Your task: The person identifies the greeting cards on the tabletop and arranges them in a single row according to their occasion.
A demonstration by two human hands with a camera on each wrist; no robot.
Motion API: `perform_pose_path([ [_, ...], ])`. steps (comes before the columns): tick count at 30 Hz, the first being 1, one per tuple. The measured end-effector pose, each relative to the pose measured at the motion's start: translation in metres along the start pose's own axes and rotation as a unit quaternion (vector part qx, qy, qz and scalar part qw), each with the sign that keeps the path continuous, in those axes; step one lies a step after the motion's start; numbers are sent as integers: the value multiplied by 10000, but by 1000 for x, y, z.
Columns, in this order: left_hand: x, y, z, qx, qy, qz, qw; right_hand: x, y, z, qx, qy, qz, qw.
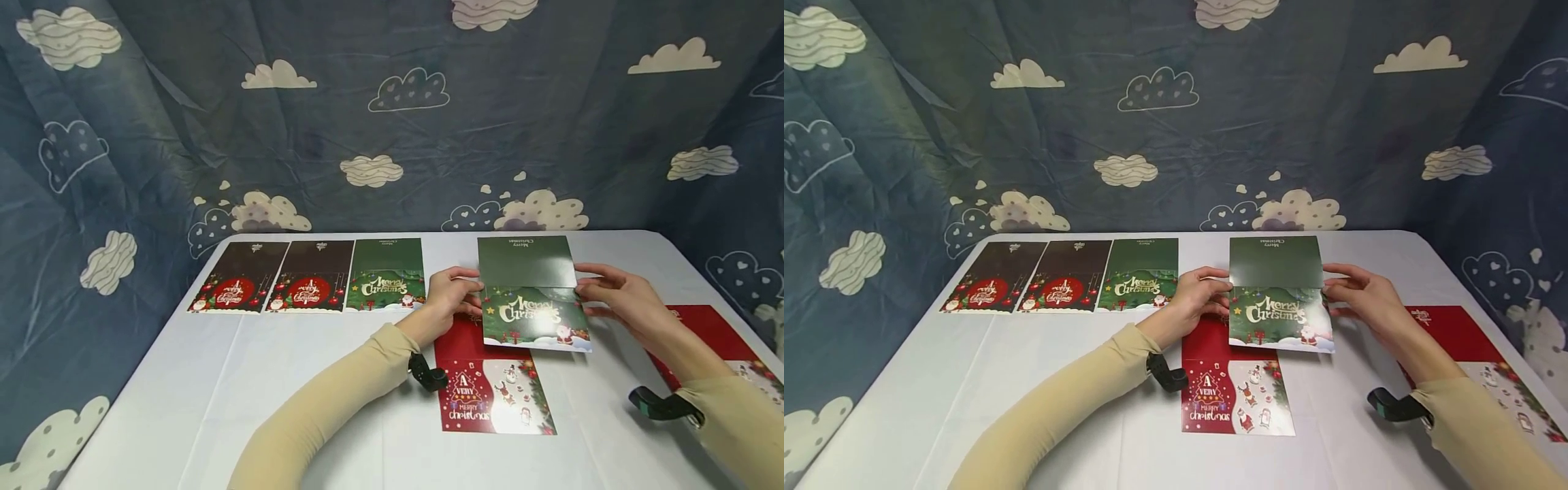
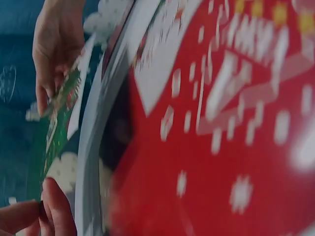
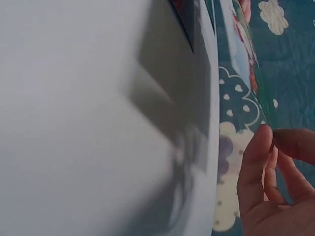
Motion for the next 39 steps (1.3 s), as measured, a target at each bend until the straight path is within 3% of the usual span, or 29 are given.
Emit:
perform_pose_path([
  [8, 23, 18, -36, 40, 429, -26, 9991, 42, -2, 28, 250, -100, -77, 9996],
  [16, 41, 31, -73, 258, 729, -101, 9970, 80, 10, 58, 375, -227, 221, 9988],
  [20, 44, 35, -85, 280, 780, -125, 9965, 95, 15, 69, 290, -288, 343, 9986],
  [24, 46, 41, -90, 315, 772, -49, 9965, 105, 19, 73, 255, -383, 430, 9980],
  [34, 47, 50, -88, 781, 821, 44, 9936, 114, 36, 79, -161, -690, 648, 9954],
  [39, 47, 52, -89, 958, 929, 109, 9910, 116, 36, 81, -301, -688, 568, 9956],
])
Point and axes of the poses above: each hand's wrist, its own x-axis towards the middle knuckle, its own z-axis out of the palm, y = z × x, the point moved 10 cm from there along x, towards the middle knuckle, and after that the axes turned 14 degrees about -z, right-handed, at the moved point
